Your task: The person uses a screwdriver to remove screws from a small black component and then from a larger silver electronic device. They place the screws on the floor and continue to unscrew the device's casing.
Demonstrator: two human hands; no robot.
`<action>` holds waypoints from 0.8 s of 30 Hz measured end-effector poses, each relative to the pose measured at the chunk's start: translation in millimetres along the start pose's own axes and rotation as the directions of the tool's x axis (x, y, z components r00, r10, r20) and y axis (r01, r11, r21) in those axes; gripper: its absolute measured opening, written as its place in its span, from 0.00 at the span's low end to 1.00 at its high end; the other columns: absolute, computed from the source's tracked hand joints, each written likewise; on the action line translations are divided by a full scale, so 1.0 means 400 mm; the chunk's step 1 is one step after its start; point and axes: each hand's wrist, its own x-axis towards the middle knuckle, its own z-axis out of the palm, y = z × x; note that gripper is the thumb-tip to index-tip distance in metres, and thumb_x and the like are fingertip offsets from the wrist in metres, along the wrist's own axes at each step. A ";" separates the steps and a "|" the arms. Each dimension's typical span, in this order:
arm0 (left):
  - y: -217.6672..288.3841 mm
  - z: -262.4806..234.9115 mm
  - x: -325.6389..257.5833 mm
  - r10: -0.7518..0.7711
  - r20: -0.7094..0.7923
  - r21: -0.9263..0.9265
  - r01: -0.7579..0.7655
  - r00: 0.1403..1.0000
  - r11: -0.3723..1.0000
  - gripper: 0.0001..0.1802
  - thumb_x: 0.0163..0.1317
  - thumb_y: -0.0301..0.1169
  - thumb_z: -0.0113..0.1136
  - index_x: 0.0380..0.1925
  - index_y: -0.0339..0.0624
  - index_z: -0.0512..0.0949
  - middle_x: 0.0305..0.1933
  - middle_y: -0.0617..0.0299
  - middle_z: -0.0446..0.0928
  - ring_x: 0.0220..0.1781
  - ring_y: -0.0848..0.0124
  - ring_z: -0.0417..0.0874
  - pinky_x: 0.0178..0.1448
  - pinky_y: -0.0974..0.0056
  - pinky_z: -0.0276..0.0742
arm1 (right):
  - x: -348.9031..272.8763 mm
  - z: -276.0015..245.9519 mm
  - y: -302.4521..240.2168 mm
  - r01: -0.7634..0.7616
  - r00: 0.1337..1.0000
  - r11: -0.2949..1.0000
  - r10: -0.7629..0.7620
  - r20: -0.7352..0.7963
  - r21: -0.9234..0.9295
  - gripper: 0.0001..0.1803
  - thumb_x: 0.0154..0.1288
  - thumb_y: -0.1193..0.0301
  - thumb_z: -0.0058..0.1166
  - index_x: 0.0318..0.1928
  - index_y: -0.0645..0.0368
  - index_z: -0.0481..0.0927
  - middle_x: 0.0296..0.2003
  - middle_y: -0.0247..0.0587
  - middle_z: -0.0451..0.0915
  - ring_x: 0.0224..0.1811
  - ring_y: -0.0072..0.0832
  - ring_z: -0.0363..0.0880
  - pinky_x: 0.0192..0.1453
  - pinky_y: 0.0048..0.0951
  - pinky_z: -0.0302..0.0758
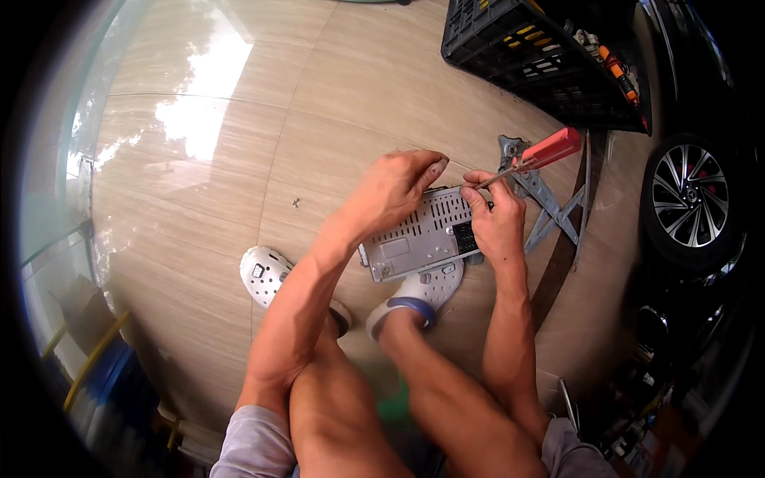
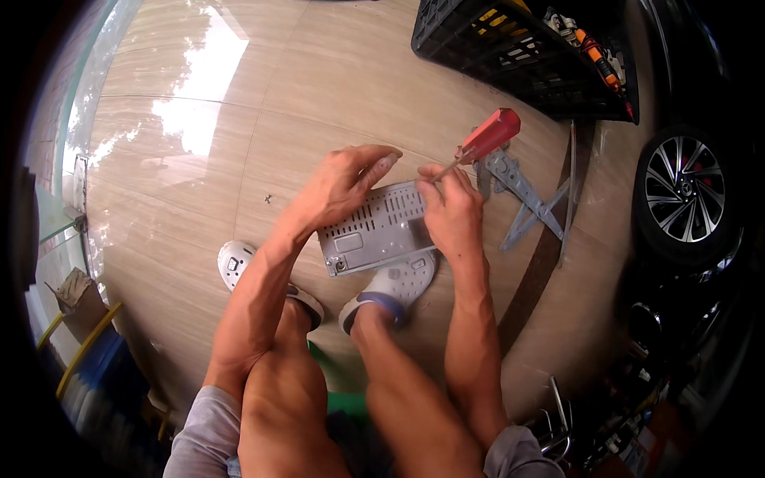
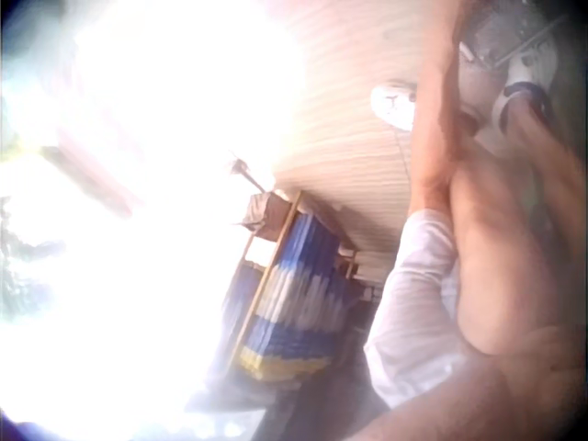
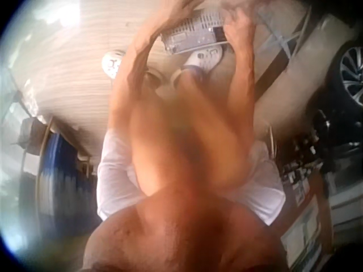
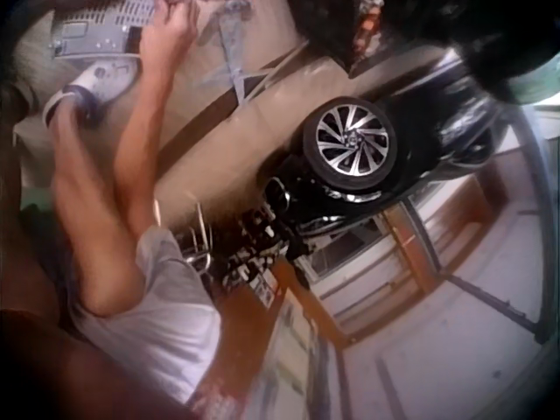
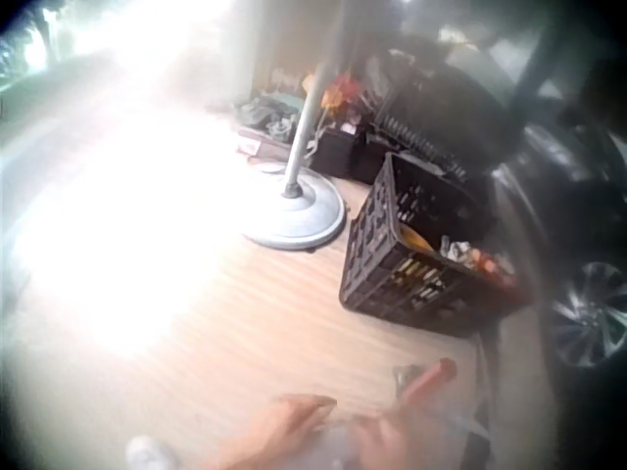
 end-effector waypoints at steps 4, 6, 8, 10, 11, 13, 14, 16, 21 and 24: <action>0.013 0.006 -0.003 0.009 0.122 -0.010 -0.007 0.993 1.000 0.15 0.73 0.34 0.56 0.53 0.40 0.83 0.46 0.43 0.84 0.49 0.45 0.85 0.53 0.49 0.79 | -0.003 0.012 0.017 -0.158 0.987 0.973 0.155 0.030 0.166 0.10 0.63 0.79 0.62 0.46 0.63 0.83 0.38 0.47 0.86 0.44 0.42 0.87 0.51 0.35 0.81; 0.011 0.012 0.003 0.015 0.183 0.054 -0.025 0.983 0.998 0.15 0.72 0.34 0.57 0.53 0.40 0.83 0.46 0.42 0.84 0.50 0.44 0.84 0.53 0.49 0.79 | -0.002 0.019 0.033 -0.187 0.982 0.951 0.185 0.032 0.246 0.10 0.64 0.79 0.62 0.47 0.63 0.84 0.38 0.47 0.87 0.43 0.38 0.88 0.49 0.34 0.81; -0.007 0.026 0.009 0.071 0.214 0.079 -0.090 0.974 0.993 0.15 0.69 0.33 0.60 0.52 0.40 0.83 0.44 0.42 0.84 0.47 0.42 0.83 0.51 0.48 0.79 | -0.005 0.029 0.054 -0.249 0.968 0.917 0.246 0.051 0.311 0.11 0.65 0.79 0.62 0.47 0.64 0.84 0.38 0.45 0.88 0.42 0.32 0.88 0.49 0.32 0.81; -0.013 0.029 0.013 0.102 0.181 0.082 -0.118 0.978 0.990 0.14 0.67 0.33 0.61 0.48 0.40 0.85 0.40 0.42 0.84 0.44 0.43 0.84 0.49 0.47 0.80 | -0.009 0.040 0.062 -0.259 0.962 0.872 0.269 0.036 0.416 0.11 0.66 0.79 0.64 0.48 0.65 0.85 0.38 0.41 0.88 0.43 0.25 0.87 0.49 0.28 0.82; -0.014 0.031 0.014 0.136 0.147 0.088 -0.150 0.980 0.985 0.13 0.64 0.33 0.63 0.45 0.40 0.86 0.36 0.43 0.84 0.41 0.43 0.85 0.48 0.46 0.81 | -0.010 0.042 0.065 -0.262 0.962 0.871 0.270 0.039 0.415 0.11 0.66 0.79 0.64 0.48 0.65 0.85 0.38 0.41 0.88 0.43 0.25 0.87 0.49 0.28 0.82; -0.007 0.038 0.021 0.157 0.139 0.111 -0.173 0.978 0.979 0.11 0.64 0.33 0.63 0.43 0.41 0.87 0.34 0.44 0.84 0.39 0.43 0.85 0.46 0.46 0.81 | -0.011 0.041 0.070 -0.269 0.955 0.796 0.293 0.044 0.542 0.12 0.66 0.79 0.65 0.49 0.68 0.84 0.40 0.39 0.88 0.44 0.21 0.85 0.50 0.25 0.81; -0.003 0.042 0.023 0.178 0.132 0.138 -0.196 0.975 0.971 0.10 0.63 0.33 0.64 0.40 0.42 0.87 0.32 0.45 0.84 0.37 0.44 0.85 0.44 0.46 0.81 | -0.010 0.040 0.072 -0.271 0.954 0.798 0.295 0.044 0.538 0.12 0.66 0.79 0.65 0.49 0.68 0.84 0.40 0.39 0.88 0.44 0.21 0.85 0.50 0.25 0.81; -0.003 0.055 0.021 0.156 0.116 0.194 -0.177 0.981 0.965 0.10 0.62 0.33 0.65 0.40 0.43 0.88 0.31 0.46 0.84 0.36 0.45 0.86 0.43 0.46 0.81 | -0.007 0.039 0.069 -0.281 0.950 0.771 0.307 0.054 0.571 0.12 0.67 0.79 0.66 0.49 0.69 0.84 0.41 0.38 0.87 0.44 0.20 0.84 0.51 0.23 0.81; -0.005 0.064 0.025 0.120 0.090 0.247 -0.138 0.989 0.959 0.12 0.61 0.38 0.67 0.41 0.45 0.88 0.30 0.46 0.83 0.35 0.45 0.84 0.43 0.48 0.81 | -0.003 0.029 0.069 -0.305 0.944 0.725 0.315 0.096 0.617 0.13 0.67 0.78 0.66 0.50 0.69 0.84 0.42 0.38 0.87 0.43 0.21 0.84 0.50 0.23 0.80; -0.008 0.066 0.033 0.113 0.093 0.249 -0.133 0.989 0.959 0.11 0.60 0.37 0.68 0.39 0.45 0.89 0.30 0.46 0.84 0.34 0.46 0.85 0.43 0.50 0.82 | -0.003 0.019 0.072 -0.339 0.935 0.689 0.323 0.147 0.641 0.14 0.67 0.77 0.66 0.51 0.68 0.84 0.42 0.38 0.87 0.42 0.20 0.84 0.49 0.22 0.80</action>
